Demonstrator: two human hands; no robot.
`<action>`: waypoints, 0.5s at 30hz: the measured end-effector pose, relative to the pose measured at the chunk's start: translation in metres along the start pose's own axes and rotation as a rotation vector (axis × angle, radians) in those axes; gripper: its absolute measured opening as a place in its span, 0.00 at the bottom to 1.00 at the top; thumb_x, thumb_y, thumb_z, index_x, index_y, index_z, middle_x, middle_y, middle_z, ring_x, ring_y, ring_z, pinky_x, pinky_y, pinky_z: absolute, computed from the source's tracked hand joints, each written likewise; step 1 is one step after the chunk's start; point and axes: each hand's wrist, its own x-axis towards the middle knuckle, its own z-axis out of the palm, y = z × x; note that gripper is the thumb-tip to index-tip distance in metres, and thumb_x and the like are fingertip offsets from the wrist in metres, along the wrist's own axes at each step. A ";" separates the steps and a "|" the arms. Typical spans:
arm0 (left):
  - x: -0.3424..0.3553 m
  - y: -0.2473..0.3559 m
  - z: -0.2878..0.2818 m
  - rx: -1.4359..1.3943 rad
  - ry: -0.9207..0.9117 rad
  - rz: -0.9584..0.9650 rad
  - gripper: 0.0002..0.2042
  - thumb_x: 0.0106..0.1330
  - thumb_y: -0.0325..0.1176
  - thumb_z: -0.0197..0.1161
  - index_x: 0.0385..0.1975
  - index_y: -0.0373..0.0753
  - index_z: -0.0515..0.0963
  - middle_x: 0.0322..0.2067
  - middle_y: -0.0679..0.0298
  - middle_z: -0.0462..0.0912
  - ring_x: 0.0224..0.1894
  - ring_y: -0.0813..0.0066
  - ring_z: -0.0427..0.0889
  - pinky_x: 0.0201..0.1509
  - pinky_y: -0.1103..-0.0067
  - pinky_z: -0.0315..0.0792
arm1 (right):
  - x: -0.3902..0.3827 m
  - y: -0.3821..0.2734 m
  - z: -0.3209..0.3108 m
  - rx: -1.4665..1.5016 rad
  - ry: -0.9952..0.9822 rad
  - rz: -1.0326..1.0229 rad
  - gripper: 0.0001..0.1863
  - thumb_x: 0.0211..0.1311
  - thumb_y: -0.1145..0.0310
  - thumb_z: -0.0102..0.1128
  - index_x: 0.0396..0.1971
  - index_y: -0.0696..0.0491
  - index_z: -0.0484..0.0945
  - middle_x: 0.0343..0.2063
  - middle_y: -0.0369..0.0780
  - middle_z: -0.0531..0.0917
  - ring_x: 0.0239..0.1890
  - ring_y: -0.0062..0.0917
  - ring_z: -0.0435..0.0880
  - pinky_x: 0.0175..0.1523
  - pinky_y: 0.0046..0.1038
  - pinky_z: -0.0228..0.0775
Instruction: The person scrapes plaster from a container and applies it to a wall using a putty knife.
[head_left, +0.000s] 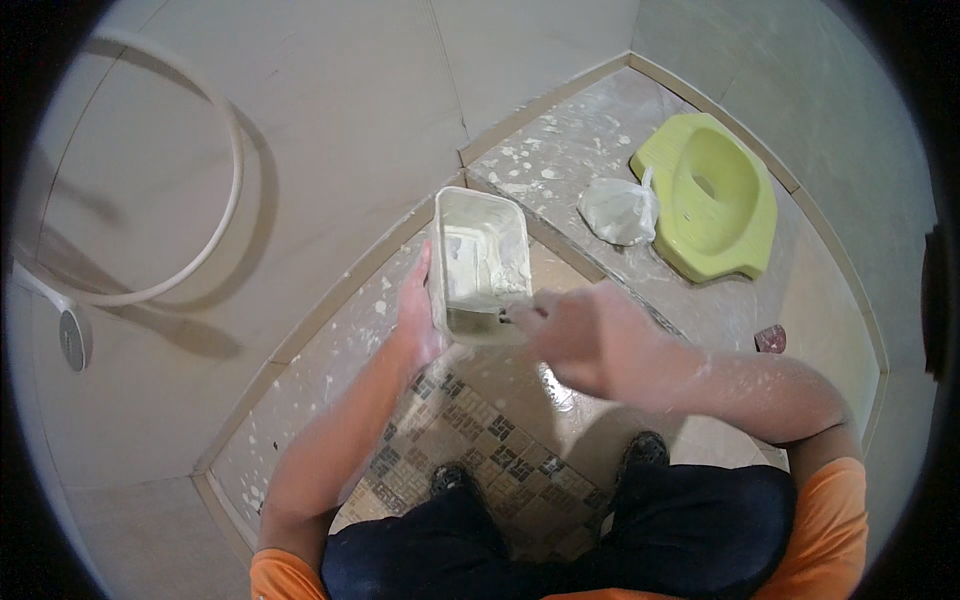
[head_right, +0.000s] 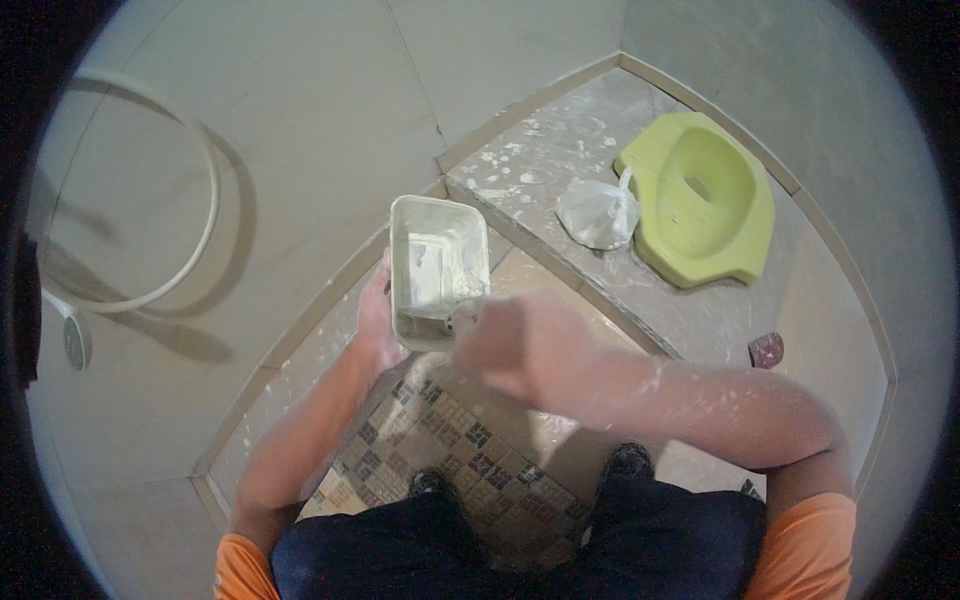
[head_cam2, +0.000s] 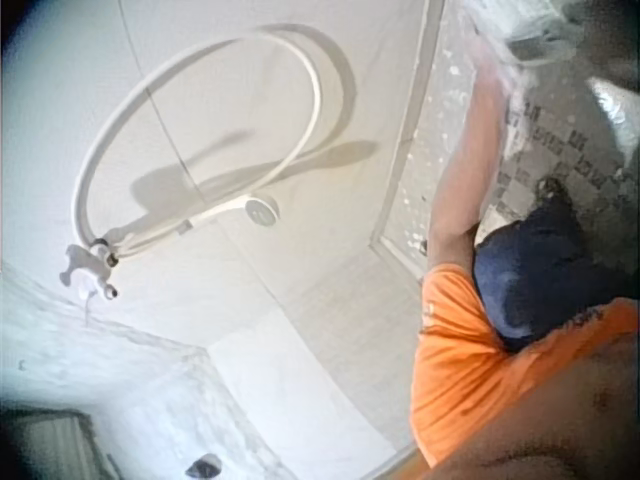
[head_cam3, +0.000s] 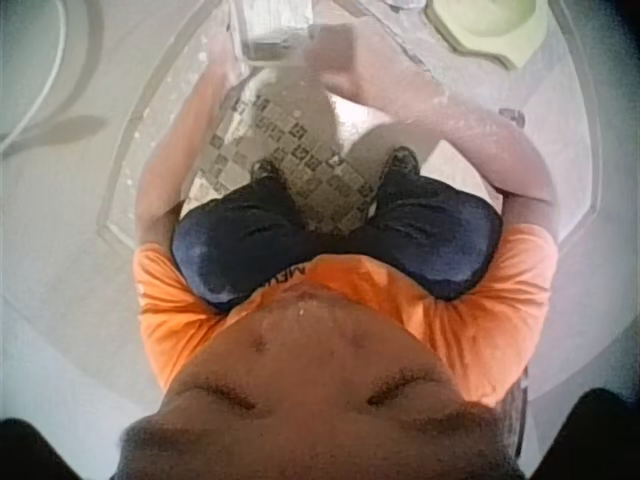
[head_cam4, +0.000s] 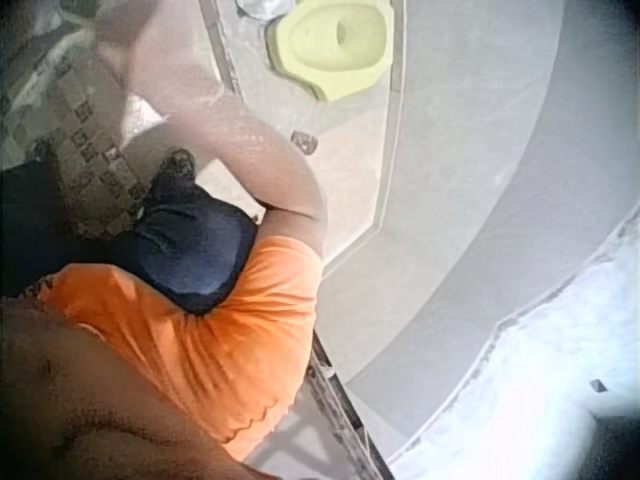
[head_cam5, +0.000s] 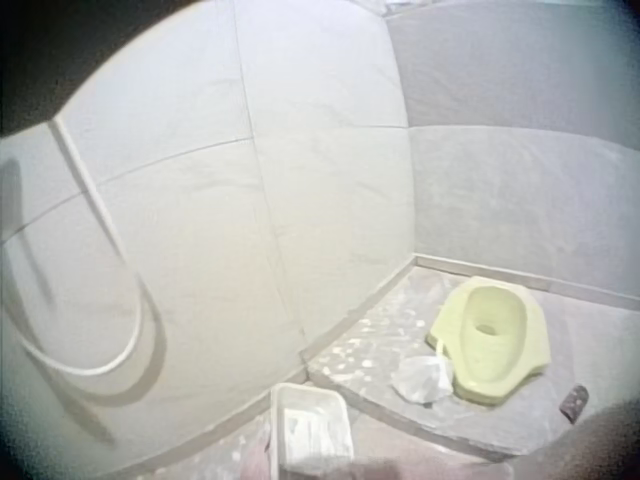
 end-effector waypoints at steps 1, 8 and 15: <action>0.000 0.001 0.000 -0.002 -0.028 -0.015 0.34 0.82 0.60 0.37 0.72 0.38 0.66 0.66 0.52 0.76 0.63 0.54 0.79 0.70 0.55 0.72 | 0.001 0.010 -0.002 0.069 -0.013 -0.010 0.20 0.65 0.68 0.60 0.56 0.56 0.78 0.33 0.40 0.86 0.33 0.34 0.88 0.37 0.36 0.80; -0.012 0.012 0.001 0.077 -0.050 0.009 0.34 0.81 0.60 0.40 0.71 0.36 0.67 0.64 0.50 0.77 0.64 0.54 0.79 0.71 0.57 0.72 | 0.012 0.030 -0.059 0.107 0.190 0.131 0.13 0.64 0.69 0.62 0.48 0.54 0.84 0.30 0.45 0.83 0.34 0.44 0.84 0.38 0.44 0.75; -0.015 0.012 0.003 0.073 -0.027 0.000 0.35 0.79 0.62 0.43 0.70 0.37 0.69 0.63 0.52 0.78 0.63 0.57 0.80 0.71 0.61 0.73 | -0.003 0.064 0.008 0.243 0.297 0.208 0.14 0.72 0.65 0.56 0.50 0.54 0.83 0.34 0.48 0.85 0.35 0.47 0.86 0.41 0.46 0.77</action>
